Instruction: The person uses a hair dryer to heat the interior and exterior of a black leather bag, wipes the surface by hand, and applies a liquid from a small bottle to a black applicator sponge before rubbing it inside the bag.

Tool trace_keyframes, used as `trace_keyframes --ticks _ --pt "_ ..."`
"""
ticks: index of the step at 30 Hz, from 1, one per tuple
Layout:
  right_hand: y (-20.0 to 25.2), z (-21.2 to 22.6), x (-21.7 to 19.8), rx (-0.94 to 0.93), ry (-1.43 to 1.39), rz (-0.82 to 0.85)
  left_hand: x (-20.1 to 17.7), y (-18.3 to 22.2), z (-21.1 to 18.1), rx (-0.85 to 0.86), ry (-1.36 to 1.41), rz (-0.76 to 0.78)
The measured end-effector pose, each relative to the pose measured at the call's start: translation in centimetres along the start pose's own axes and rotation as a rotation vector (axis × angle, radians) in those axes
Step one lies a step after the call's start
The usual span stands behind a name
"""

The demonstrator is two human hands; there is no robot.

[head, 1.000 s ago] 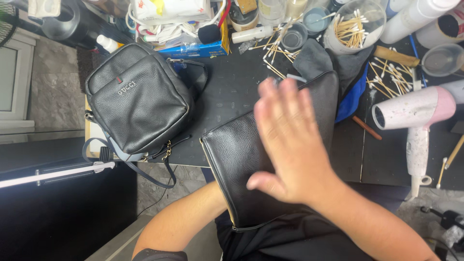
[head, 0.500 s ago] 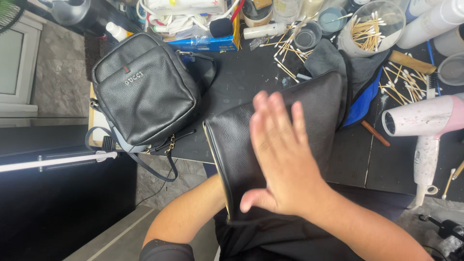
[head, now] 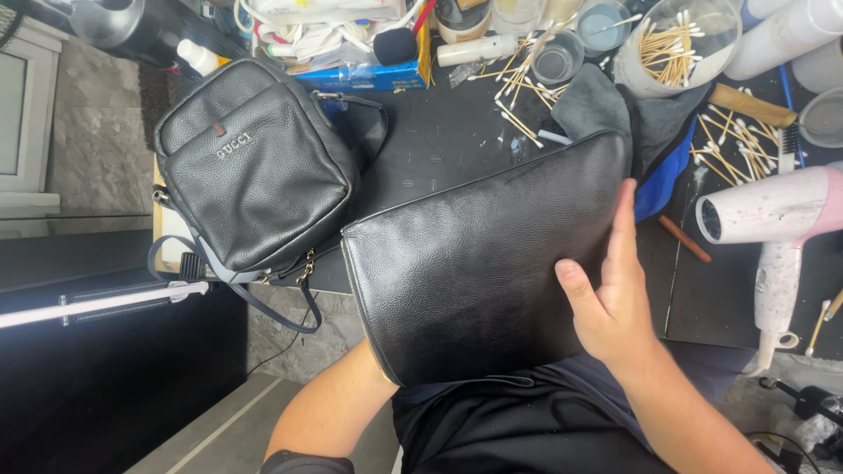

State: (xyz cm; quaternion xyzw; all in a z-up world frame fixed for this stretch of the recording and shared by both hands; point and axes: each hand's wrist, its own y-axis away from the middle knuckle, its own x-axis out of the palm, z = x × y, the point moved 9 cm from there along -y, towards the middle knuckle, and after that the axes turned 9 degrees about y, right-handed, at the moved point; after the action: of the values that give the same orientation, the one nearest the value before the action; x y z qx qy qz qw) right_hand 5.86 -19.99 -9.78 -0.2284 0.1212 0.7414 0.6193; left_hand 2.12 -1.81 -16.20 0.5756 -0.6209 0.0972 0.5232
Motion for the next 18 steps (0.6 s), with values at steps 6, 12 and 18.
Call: trace_keyframes --ticks 6,12,18 --pt "-0.5 1.8 -0.3 -0.084 0.102 -0.056 -0.5 0.7 0.0 0.016 0.013 -0.022" --pt "-0.8 8.1 3.9 -0.463 0.546 0.118 0.3 -0.2 1.2 0.03 0.024 -0.025" --pt "0.2 7.0 3.5 -0.491 0.479 0.054 -0.4 -0.4 -1.3 0.108 0.053 -0.053"
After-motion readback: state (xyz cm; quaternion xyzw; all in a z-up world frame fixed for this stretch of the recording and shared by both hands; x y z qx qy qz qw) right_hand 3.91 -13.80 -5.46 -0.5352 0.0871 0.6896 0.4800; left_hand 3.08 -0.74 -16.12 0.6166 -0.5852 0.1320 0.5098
